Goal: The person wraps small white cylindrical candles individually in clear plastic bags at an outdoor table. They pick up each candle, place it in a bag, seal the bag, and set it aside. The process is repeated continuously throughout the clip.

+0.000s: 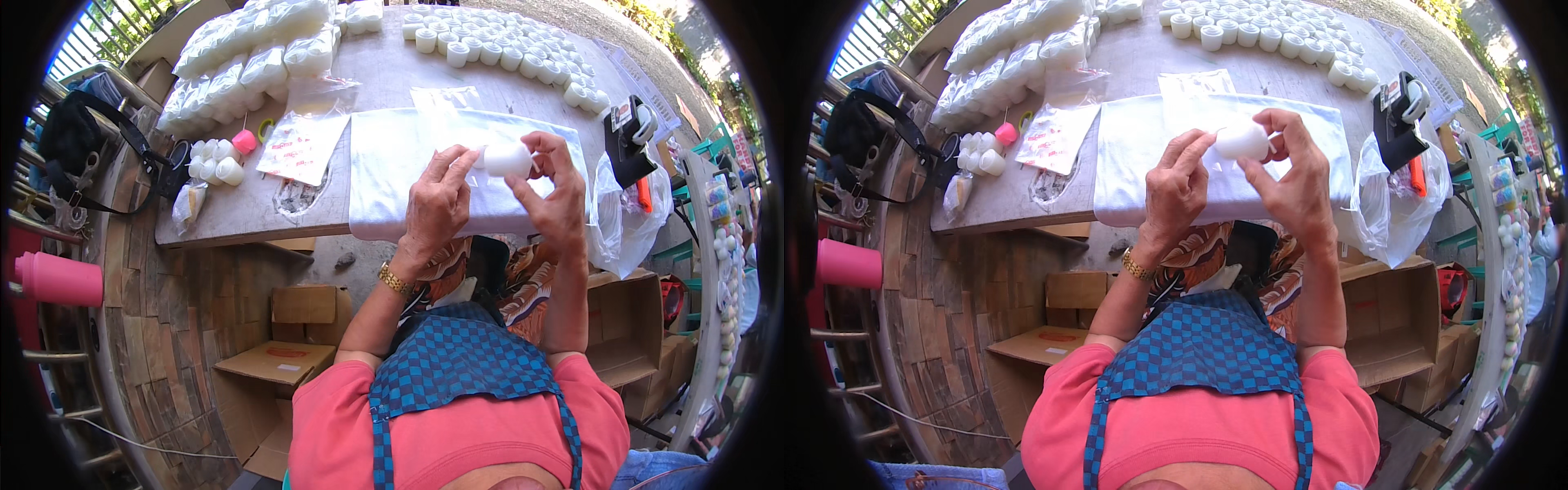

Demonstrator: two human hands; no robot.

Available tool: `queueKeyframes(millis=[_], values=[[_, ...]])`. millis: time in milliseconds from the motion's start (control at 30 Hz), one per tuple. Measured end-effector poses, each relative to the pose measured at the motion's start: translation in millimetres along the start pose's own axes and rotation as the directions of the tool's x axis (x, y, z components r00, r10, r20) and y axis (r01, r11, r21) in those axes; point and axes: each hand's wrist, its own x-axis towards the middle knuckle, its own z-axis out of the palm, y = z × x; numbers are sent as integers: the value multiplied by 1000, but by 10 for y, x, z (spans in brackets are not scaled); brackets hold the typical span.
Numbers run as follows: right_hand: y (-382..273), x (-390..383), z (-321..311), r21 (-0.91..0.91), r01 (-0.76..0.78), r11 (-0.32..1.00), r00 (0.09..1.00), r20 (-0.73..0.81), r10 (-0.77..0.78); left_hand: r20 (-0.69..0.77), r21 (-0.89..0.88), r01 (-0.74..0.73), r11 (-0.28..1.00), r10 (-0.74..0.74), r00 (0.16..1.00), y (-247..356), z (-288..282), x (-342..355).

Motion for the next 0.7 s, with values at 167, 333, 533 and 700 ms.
queueKeyframes(millis=[167, 333, 533, 700], values=[[159, -299, 373, -194, 114, 974, 981, -136, -142, 7, 20, -4, 1000, 4, 1000, 7, 49, 31], [295, -283, 523, -120, 91, 989, 987, -123, -106, 5, 16, 4, 1000, -4, 1000, -53, 32, 3], [261, -145, 492, -286, 162, 945, 972, -117, -202, -52, 379, 130, 916, -119, 992, 36, -11, -22], [399, -34, 570, -206, 206, 957, 977, -4, -212, -8, 323, 224, 920, -234, 972, 18, -17, -65]])
